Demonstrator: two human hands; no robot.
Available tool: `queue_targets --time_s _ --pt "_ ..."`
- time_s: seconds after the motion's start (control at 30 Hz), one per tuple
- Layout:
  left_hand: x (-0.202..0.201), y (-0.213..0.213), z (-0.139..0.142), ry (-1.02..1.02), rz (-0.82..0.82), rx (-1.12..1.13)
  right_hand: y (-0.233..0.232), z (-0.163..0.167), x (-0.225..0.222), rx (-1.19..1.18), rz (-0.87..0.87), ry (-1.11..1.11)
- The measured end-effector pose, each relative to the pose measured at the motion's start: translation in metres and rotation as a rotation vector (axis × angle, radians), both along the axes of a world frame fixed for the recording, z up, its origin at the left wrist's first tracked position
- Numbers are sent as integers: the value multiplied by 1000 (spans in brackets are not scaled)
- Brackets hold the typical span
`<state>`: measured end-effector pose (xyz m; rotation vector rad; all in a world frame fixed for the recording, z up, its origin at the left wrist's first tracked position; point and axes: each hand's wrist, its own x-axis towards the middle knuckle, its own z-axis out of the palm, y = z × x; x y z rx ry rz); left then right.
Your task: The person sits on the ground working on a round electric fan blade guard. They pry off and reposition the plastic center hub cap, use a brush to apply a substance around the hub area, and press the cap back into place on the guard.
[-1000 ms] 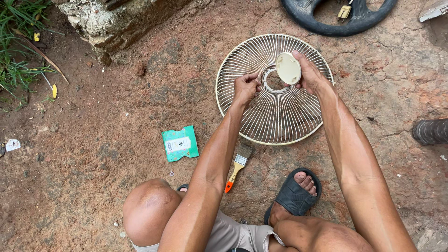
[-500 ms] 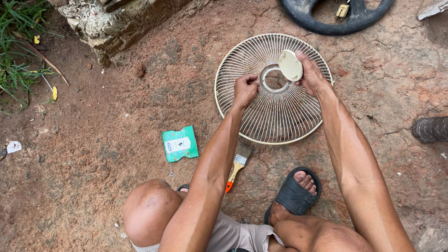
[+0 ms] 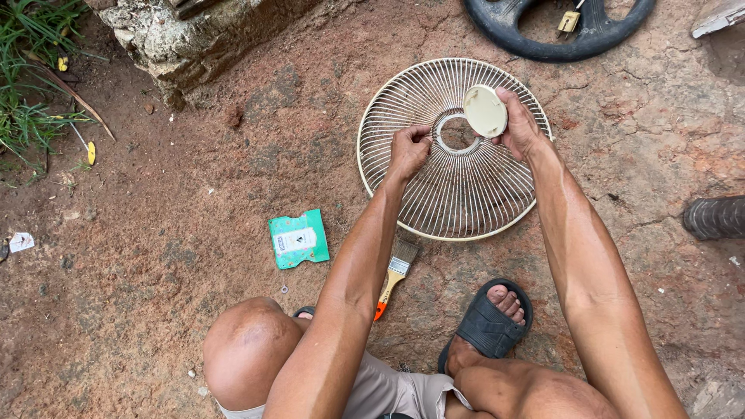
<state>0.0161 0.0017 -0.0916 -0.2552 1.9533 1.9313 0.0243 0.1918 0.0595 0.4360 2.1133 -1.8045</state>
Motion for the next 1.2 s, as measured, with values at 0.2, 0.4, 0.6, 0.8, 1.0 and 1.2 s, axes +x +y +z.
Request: queue_targets --time_s 0.2,0.4,0.6,0.8,1.0,1.2 --pt "-1 0 -1 0 -16 -3 -2 1 0 36 4 -23" --pt "-1 0 -1 -5 -27 -17 2 -1 -1 4 16 -27" --pt "-1 1 0 -29 -31 -19 5 -3 -1 -4 22 -10" --pt "-2 1 -3 -7 -29 -16 3 -3 -1 14 31 -14" --pt "-2 2 -2 -36 -37 8 2 -1 -2 56 73 3" --pt "-1 1 0 -63 -37 19 0 -3 -1 348 151 21"
